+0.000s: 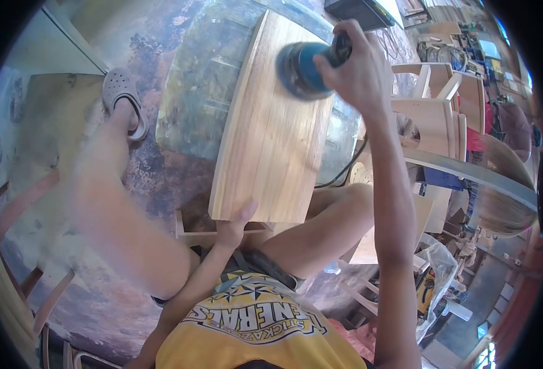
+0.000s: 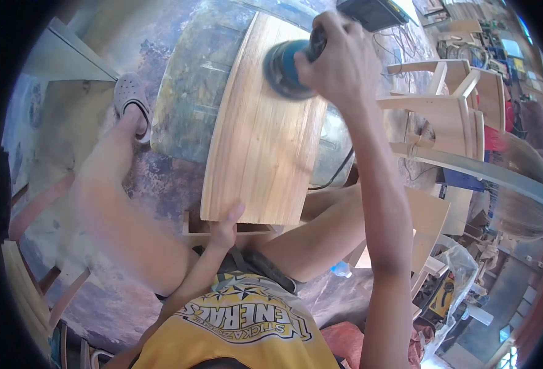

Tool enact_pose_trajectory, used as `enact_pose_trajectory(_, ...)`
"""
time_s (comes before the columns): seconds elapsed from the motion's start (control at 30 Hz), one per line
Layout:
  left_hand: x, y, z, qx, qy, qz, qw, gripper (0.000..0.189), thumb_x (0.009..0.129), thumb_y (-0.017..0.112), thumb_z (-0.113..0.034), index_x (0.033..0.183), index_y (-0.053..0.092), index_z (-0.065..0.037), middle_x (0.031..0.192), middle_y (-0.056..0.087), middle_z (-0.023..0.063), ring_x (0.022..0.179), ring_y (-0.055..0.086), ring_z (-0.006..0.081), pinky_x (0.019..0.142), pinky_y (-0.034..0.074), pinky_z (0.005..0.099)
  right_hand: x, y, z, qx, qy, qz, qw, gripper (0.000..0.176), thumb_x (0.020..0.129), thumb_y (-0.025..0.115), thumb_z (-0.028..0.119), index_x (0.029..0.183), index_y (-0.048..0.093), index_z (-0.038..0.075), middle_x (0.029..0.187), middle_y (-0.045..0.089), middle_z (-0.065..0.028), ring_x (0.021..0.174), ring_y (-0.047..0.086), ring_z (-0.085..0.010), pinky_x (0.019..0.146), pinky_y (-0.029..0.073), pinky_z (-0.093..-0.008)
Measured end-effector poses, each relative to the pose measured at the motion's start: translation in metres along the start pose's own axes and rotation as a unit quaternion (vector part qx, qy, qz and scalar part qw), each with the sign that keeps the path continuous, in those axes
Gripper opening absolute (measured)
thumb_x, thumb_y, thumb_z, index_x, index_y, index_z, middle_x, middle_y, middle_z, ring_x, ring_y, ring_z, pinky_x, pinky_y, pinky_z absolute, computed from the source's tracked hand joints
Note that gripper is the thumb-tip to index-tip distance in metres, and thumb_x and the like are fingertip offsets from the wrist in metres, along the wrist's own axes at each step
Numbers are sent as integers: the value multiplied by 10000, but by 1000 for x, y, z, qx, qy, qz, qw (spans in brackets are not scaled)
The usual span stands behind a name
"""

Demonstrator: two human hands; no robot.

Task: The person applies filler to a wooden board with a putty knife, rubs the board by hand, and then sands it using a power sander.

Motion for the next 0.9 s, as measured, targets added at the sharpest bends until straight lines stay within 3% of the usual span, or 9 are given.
enact_pose_trajectory(0.1,-5,7,1,-108,9,-24,994,443,889,720,-89,1289,584,42,1198,655,113,1037,652,197,902,538,355,3,6,5,32,-19,-23,999,467,737,805,353,1150,645,207,1048,650,-170,949,683,-385,797,552,-479)
enact_pose_trajectory(0.17,-20,1,25,-82,-2,-14,996,424,891,710,-88,1277,591,43,1198,655,112,1037,652,200,899,535,352,23,9,3,-2,-12,-44,999,505,729,841,376,1151,638,189,999,652,-145,933,680,-366,794,541,-461)
enact_pose_trajectory(0.23,-19,0,27,-59,-1,-12,998,406,894,700,-87,1265,598,44,1199,655,111,1037,651,204,896,533,349,52,10,-3,84,2,-19,996,360,701,731,218,1015,614,86,881,655,-182,879,641,-372,768,525,-471)
enact_pose_trajectory(0.33,-19,8,12,-55,35,-38,997,398,900,704,-115,1251,601,41,1196,651,106,1033,648,200,876,533,345,79,15,-5,45,-1,-34,998,352,702,729,204,1014,616,89,871,647,-177,895,641,-365,768,522,-462)
enact_pose_trajectory(0.43,-19,10,28,-109,-35,-62,992,352,901,704,-128,1207,628,29,1136,670,100,992,659,202,849,539,350,79,13,3,77,1,24,997,365,718,745,200,1042,613,94,890,637,-180,896,642,-372,768,519,-468)
enact_pose_trajectory(0.5,-19,8,22,37,55,-35,997,298,889,714,-129,1144,662,15,1060,690,95,937,671,212,816,543,357,61,5,20,77,-15,24,997,376,723,761,195,1053,609,97,907,632,-179,895,640,-376,771,516,-473)
enact_pose_trajectory(0.6,-14,12,-3,-33,-2,-32,999,270,879,724,-147,1095,683,10,1013,703,95,908,680,224,793,547,364,38,-1,44,79,-36,12,996,404,727,792,189,1074,604,102,948,623,-182,893,639,-385,777,511,-481)
enact_pose_trajectory(0.77,-14,12,-11,-30,-23,-27,999,344,865,746,-168,1143,658,14,1052,696,100,947,685,222,809,555,357,85,14,36,75,15,7,997,353,722,761,172,1030,610,90,950,654,-161,961,652,-347,814,506,-464)
enact_pose_trajectory(0.9,-13,11,-13,-55,-48,-34,997,458,852,770,-180,1229,610,24,1103,684,114,984,684,225,837,560,359,108,17,32,25,-22,-57,998,322,718,732,166,1004,610,82,892,669,-145,939,658,-337,802,502,-463)
Point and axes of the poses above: each hand's wrist, its own x-axis towards the middle knuckle, its own y-axis out of the palm, z = x × y, the point moved 5 cm from there along x, towards the middle knuckle
